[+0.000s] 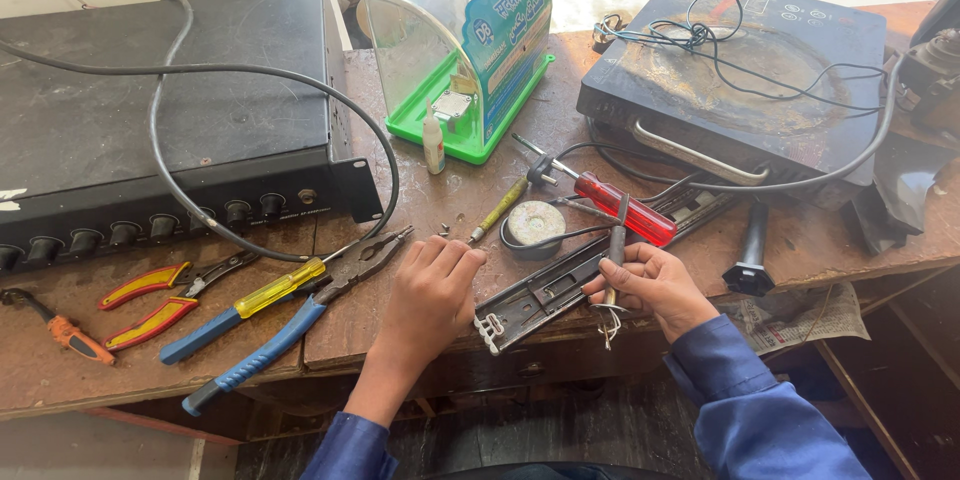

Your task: The person works at a repair bench on an audio amplifier, using a screwdriver to unscrew and pry open its casing and handle internal components and wiring. They pick up and reposition small screws and parts on the bench while working on the opened chassis.

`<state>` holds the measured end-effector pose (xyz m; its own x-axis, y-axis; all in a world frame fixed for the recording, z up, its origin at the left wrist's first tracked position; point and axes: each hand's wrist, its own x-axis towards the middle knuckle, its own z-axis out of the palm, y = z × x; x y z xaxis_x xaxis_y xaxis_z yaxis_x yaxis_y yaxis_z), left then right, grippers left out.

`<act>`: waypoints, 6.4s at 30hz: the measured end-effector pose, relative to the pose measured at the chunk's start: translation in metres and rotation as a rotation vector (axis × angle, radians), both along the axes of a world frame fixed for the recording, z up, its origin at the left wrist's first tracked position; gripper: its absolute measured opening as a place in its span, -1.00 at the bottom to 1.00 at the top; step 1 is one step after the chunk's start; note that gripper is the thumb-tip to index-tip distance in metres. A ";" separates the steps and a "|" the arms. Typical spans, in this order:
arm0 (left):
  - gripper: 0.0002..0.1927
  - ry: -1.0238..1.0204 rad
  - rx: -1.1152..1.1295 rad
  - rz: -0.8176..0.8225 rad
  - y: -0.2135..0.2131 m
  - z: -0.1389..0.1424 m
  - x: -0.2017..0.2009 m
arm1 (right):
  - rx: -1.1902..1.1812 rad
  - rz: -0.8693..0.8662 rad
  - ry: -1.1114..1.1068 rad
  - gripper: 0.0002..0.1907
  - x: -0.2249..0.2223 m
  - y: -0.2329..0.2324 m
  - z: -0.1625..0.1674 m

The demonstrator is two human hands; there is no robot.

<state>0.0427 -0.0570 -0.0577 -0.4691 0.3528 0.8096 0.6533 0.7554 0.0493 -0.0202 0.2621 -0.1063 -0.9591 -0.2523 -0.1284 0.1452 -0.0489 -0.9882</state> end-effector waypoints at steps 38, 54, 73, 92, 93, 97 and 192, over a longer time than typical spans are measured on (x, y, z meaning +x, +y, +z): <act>-0.74 -0.004 -0.010 0.008 -0.002 -0.004 -0.001 | -0.126 0.087 0.037 -0.57 0.001 0.008 -0.008; -0.74 0.010 -0.033 0.041 -0.001 -0.004 0.002 | -0.283 0.073 -0.066 -0.55 0.006 0.006 0.001; -0.13 -0.652 -0.019 0.907 -0.084 -0.001 0.056 | -0.118 0.085 -0.108 -0.52 -0.004 0.009 0.007; -0.18 -0.547 -0.163 0.839 -0.148 -0.028 0.062 | -0.113 0.065 -0.074 -0.50 0.004 0.003 0.018; -0.18 -0.532 -0.154 0.840 -0.147 -0.028 0.061 | -0.101 0.051 -0.085 -0.50 0.004 0.004 0.018; -0.20 -0.510 -0.117 0.832 -0.147 -0.028 0.059 | -0.099 0.036 -0.098 -0.49 0.005 0.004 0.017; -0.26 -0.691 0.041 0.707 -0.152 0.007 0.089 | -0.071 0.099 -0.050 -0.45 -0.021 0.017 -0.004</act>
<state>0.1317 -0.2092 -0.0503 -0.9349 -0.2133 0.2837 -0.1303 0.9497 0.2847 -0.0417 0.2795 -0.1100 -0.9220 -0.3554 -0.1536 0.2013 -0.1011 -0.9743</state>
